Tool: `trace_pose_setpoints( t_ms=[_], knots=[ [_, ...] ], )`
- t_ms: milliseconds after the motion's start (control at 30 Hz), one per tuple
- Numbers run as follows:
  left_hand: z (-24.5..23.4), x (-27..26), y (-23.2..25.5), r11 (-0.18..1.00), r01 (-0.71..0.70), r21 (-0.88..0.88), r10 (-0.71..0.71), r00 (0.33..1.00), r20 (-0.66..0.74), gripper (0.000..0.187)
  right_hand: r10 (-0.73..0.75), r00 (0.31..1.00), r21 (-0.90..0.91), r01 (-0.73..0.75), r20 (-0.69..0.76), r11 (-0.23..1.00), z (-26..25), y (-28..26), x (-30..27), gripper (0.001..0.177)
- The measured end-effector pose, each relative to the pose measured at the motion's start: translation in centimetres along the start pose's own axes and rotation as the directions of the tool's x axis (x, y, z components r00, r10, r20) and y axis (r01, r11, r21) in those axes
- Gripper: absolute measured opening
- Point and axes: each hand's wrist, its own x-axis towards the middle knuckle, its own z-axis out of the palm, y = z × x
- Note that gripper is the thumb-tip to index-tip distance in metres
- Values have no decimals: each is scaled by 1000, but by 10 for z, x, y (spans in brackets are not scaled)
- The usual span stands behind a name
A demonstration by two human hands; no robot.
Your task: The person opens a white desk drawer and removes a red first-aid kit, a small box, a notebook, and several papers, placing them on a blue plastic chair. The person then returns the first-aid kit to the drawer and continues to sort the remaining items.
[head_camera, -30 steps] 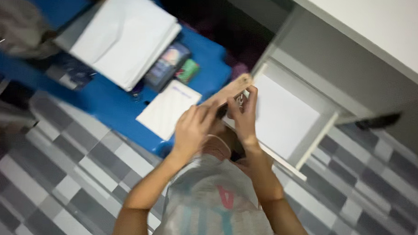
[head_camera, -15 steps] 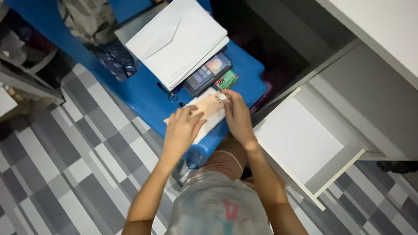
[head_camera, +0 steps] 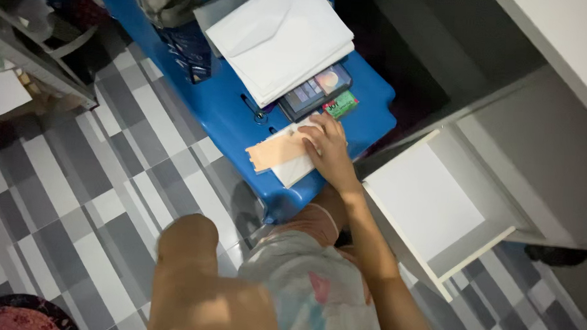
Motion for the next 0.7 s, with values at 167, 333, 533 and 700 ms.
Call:
trace_pose_setpoints(
  t_ms=[167,333,533,700],
  knots=[
    [4,-4,-16,992,78,-97,-67,990,121,30,13,998,8,-13,-68,1000,-6,9,-7,23],
    [7,-8,-29,971,172,-168,-126,959,256,35,16,991,23,-13,-132,1000,-14,11,-12,23],
    [7,-5,-38,931,332,-153,-176,773,609,41,81,990,79,-72,-115,994,-25,8,-7,20],
    [-27,42,-104,691,265,673,-716,386,582,40,249,969,228,-241,-3,943,-23,14,8,16]
  ],
)
